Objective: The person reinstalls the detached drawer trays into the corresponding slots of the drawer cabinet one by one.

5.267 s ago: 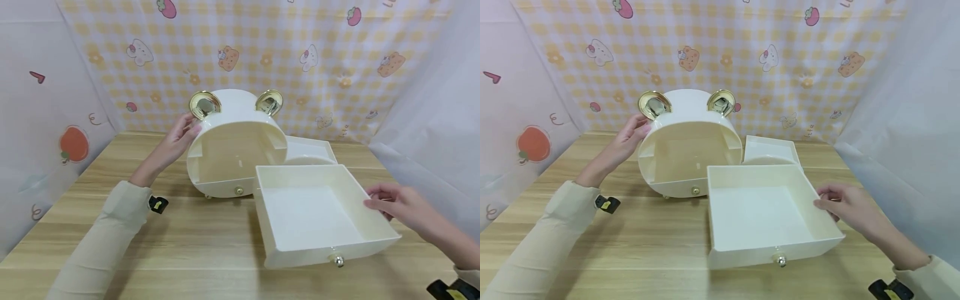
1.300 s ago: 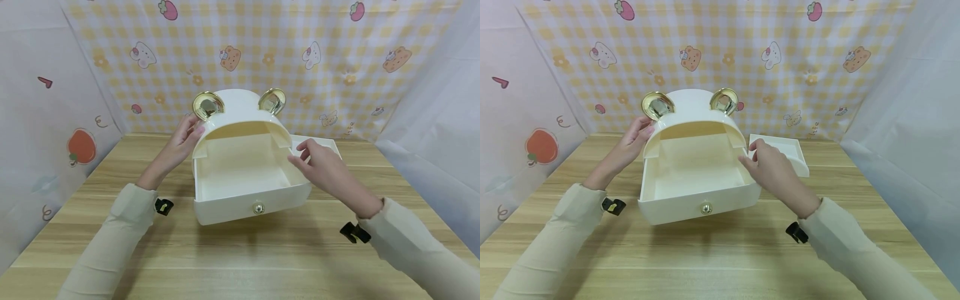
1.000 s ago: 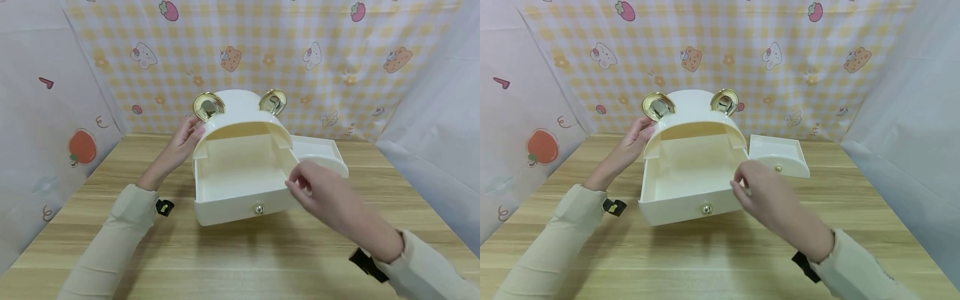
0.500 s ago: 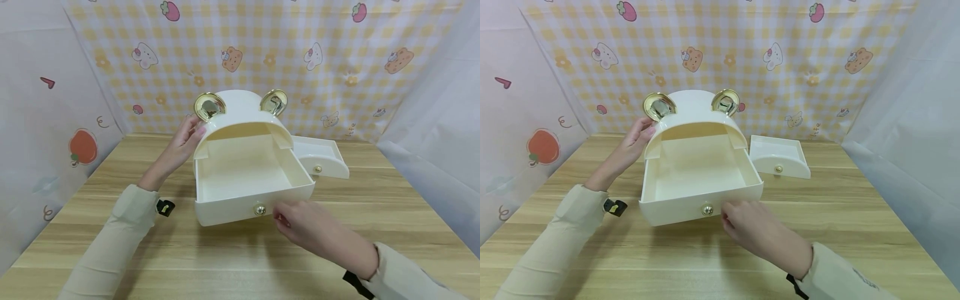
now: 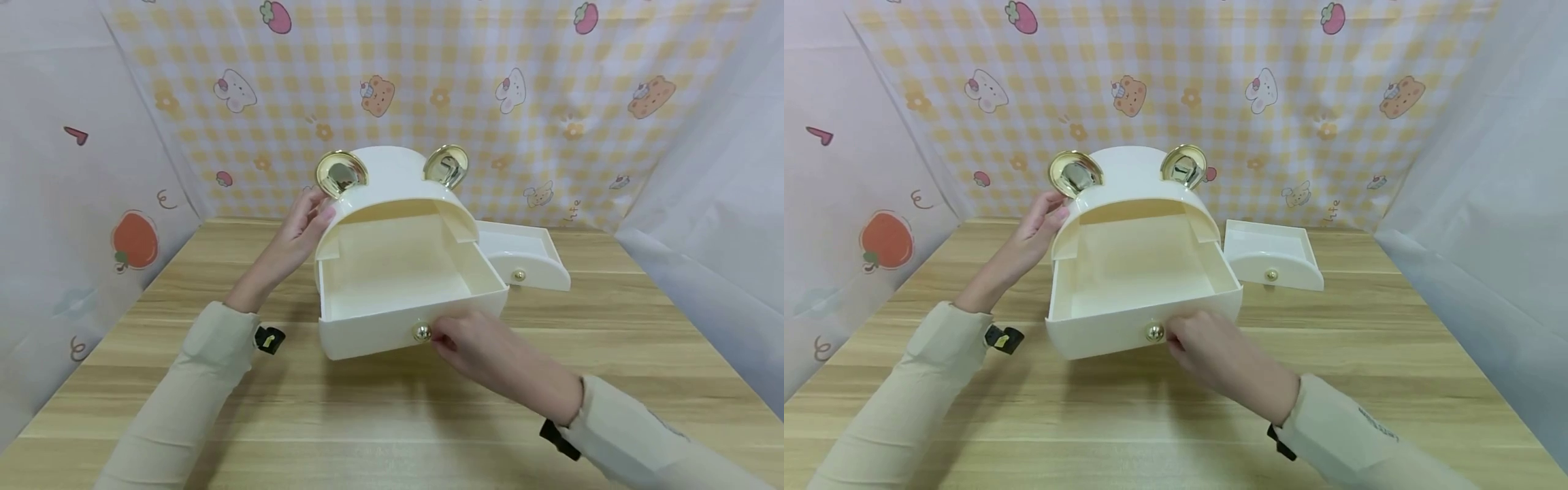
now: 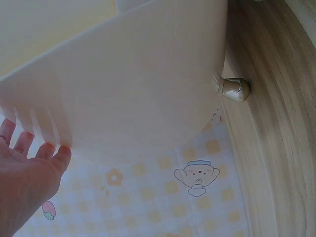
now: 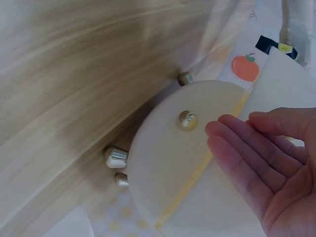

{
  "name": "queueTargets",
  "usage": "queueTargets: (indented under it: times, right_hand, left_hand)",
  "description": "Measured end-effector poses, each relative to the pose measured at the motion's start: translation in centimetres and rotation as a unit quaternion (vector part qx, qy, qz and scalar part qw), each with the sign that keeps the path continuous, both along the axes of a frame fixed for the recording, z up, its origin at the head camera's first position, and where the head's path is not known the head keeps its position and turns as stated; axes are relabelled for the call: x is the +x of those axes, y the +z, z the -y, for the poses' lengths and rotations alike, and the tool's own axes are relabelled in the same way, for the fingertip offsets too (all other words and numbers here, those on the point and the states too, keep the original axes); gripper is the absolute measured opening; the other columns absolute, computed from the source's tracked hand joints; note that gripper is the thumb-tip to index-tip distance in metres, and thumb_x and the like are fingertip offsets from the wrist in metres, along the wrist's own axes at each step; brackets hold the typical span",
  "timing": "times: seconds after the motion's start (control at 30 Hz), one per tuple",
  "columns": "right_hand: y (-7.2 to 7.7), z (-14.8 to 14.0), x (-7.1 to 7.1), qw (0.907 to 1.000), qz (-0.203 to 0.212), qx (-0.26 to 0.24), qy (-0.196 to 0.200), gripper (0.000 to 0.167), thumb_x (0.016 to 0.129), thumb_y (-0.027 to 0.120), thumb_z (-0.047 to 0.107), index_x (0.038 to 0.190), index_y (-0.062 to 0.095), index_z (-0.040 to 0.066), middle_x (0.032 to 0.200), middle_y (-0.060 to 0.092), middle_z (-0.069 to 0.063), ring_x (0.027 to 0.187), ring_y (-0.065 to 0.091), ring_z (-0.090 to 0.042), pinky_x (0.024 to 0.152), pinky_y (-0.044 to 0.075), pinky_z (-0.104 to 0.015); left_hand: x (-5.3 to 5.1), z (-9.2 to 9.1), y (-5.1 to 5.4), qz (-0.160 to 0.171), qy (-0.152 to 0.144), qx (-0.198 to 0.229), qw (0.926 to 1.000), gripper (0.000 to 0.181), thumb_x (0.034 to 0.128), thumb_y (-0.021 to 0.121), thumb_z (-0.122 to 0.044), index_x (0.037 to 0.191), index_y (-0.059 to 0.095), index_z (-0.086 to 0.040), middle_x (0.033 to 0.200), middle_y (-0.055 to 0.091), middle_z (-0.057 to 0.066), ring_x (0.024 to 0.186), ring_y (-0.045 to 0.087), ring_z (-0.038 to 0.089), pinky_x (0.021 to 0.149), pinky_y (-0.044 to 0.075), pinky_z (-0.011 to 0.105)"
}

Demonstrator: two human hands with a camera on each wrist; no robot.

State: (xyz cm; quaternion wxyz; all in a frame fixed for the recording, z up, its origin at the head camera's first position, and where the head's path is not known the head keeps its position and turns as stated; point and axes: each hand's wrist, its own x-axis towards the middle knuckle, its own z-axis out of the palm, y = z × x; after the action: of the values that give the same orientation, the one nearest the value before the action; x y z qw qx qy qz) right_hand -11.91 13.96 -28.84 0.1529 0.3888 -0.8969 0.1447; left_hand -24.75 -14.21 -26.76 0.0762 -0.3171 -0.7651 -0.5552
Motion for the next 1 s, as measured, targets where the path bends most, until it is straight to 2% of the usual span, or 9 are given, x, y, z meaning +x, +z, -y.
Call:
queueTargets:
  times: [0.1, 0.3, 0.5, 0.67, 1.0]
  right_hand:
    - [-0.2, 0.3, -1.0, 0.9999, -0.009, -0.003, -0.005, 0.010, 0.077, 0.067, 0.001, 0.072, 0.066, 0.009, 0.066, 0.060, 0.005, 0.060, 0.049, -0.002, 0.053, 0.043, -0.014]
    - [-0.6, 0.9, -3.1, 0.9995, -0.001, -0.017, -0.025, 0.005, 0.079, 0.067, 0.002, 0.077, 0.068, 0.007, 0.071, 0.066, 0.002, 0.064, 0.056, -0.004, 0.057, 0.048, -0.016]
    - [-0.7, 1.3, -4.9, 0.9980, 0.022, -0.026, -0.054, 0.007, 0.080, 0.064, 0.002, 0.078, 0.068, 0.007, 0.072, 0.064, 0.001, 0.063, 0.053, -0.005, 0.056, 0.046, -0.016]
    - [-0.7, 1.6, -6.3, 0.9969, 0.031, -0.037, -0.061, 0.008, 0.081, 0.062, 0.001, 0.077, 0.067, 0.006, 0.073, 0.065, -0.001, 0.065, 0.055, -0.007, 0.057, 0.047, -0.019]
    - [-0.8, 1.9, -7.4, 0.9965, 0.041, -0.043, -0.059, 0.006, 0.083, 0.063, 0.003, 0.080, 0.067, 0.005, 0.076, 0.067, -0.002, 0.067, 0.058, -0.008, 0.059, 0.049, -0.019]
  left_hand:
    - [0.0, 0.0, 0.0, 0.002, 0.002, 0.000, 1.0000, 0.042, 0.1001, 0.037, -0.026, 0.142, 0.032, -0.019, 0.129, 0.034, 0.004, 0.122, 0.042, 0.022, 0.097, 0.040, 0.036]
    - [0.2, -0.1, -0.2, 0.008, 0.004, 0.002, 1.0000, 0.042, 0.0998, 0.038, -0.026, 0.141, 0.033, -0.019, 0.128, 0.034, 0.003, 0.118, 0.044, 0.021, 0.094, 0.042, 0.033]
    - [0.1, -0.3, -0.2, 0.012, -0.005, 0.005, 0.9999, 0.043, 0.0998, 0.038, -0.026, 0.141, 0.032, -0.019, 0.128, 0.033, 0.004, 0.119, 0.044, 0.022, 0.096, 0.041, 0.035]
    - [0.1, -0.2, -0.1, 0.010, -0.002, -0.002, 0.9999, 0.042, 0.0999, 0.037, -0.027, 0.141, 0.032, -0.019, 0.130, 0.031, 0.004, 0.122, 0.043, 0.023, 0.097, 0.040, 0.039]
    - [-0.1, 0.0, -0.2, -0.009, 0.004, -0.007, 0.9999, 0.044, 0.0997, 0.038, -0.025, 0.142, 0.031, -0.018, 0.138, 0.029, 0.008, 0.127, 0.038, 0.026, 0.101, 0.036, 0.045]
